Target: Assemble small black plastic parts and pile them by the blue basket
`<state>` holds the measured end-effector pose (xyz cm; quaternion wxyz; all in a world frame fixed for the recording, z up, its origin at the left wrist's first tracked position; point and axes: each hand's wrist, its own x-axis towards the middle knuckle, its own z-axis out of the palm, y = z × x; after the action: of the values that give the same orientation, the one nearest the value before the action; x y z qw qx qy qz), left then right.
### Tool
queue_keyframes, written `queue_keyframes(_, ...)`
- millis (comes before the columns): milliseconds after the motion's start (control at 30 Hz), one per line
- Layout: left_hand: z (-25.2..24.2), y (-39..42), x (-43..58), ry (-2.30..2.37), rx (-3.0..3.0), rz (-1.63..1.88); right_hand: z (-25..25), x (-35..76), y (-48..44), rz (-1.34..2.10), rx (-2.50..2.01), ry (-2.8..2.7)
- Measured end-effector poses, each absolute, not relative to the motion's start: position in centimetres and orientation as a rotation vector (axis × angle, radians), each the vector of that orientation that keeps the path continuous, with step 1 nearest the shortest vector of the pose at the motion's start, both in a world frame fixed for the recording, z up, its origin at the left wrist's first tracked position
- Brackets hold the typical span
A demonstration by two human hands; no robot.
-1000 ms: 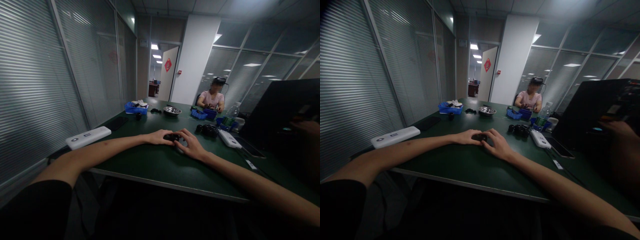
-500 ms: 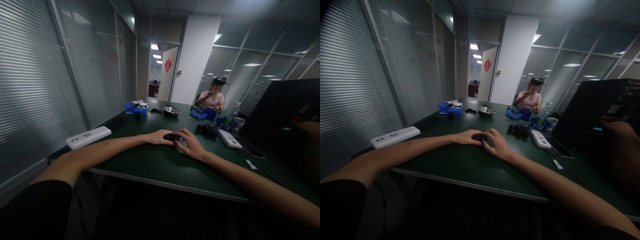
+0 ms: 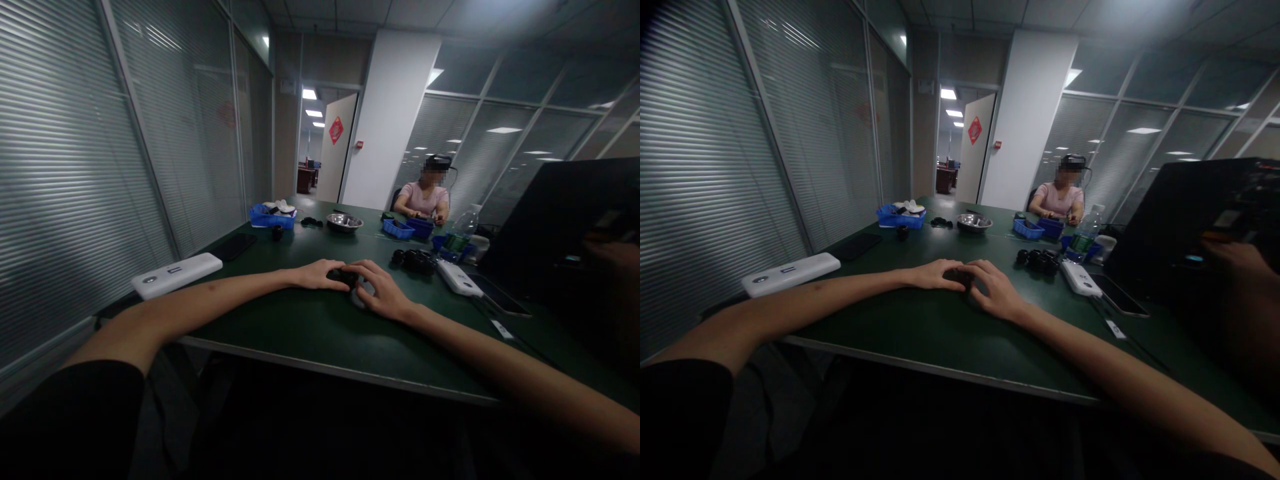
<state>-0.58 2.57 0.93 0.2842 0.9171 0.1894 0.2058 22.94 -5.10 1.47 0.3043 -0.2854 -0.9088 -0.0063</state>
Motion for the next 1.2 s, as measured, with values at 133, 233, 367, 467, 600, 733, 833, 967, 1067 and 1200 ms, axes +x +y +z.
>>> queue_keyframes(133, 0.85, 2.65, -0.55, 0.519, 2.465, 0.556, 1.63, 22.93, -5.2, -0.003, -0.738, -2.416)
queue_keyframes(233, 0.77, 2.7, -0.52, 0.529, 2.461, 0.556, 1.73, 22.9, -5.31, 0.015, -0.726, -2.421)
queue_keyframes(367, 0.81, 2.63, -0.47, 0.526, 2.471, 0.564, 1.68, 22.93, -5.28, 0.015, -0.71, -2.428)
queue_keyframes(467, 0.94, 2.54, -0.48, 0.539, 2.483, 0.555, 1.56, 22.97, -5.2, 0.008, -0.713, -2.425)
queue_keyframes(600, 1.15, 2.36, -0.57, 0.524, 2.47, 0.541, 1.58, 23.03, -5.21, 0.012, -0.732, -2.426)
queue_keyframes(733, 1.17, 2.28, -0.57, 0.529, 2.465, 0.541, 1.73, 23.14, -5.29, 0.024, -0.713, -2.431)
queue_keyframes(833, 1.0, 2.37, -0.53, 0.515, 2.456, 0.559, 1.77, 23.11, -5.4, 0.011, -0.735, -2.434)
queue_keyframes(967, 0.88, 2.52, -0.52, 0.508, 2.46, 0.567, 1.61, 22.9, -5.48, -0.017, -0.852, -2.36)
queue_keyframes(1067, 0.99, 2.51, -0.53, 0.497, 2.453, 0.554, 1.39, 22.89, -5.34, -0.053, -0.92, -2.328)
queue_keyframes(1200, 1.15, 2.41, -0.52, 0.468, 2.463, 0.548, 1.13, 23.07, -5.03, -0.095, -0.961, -2.335)
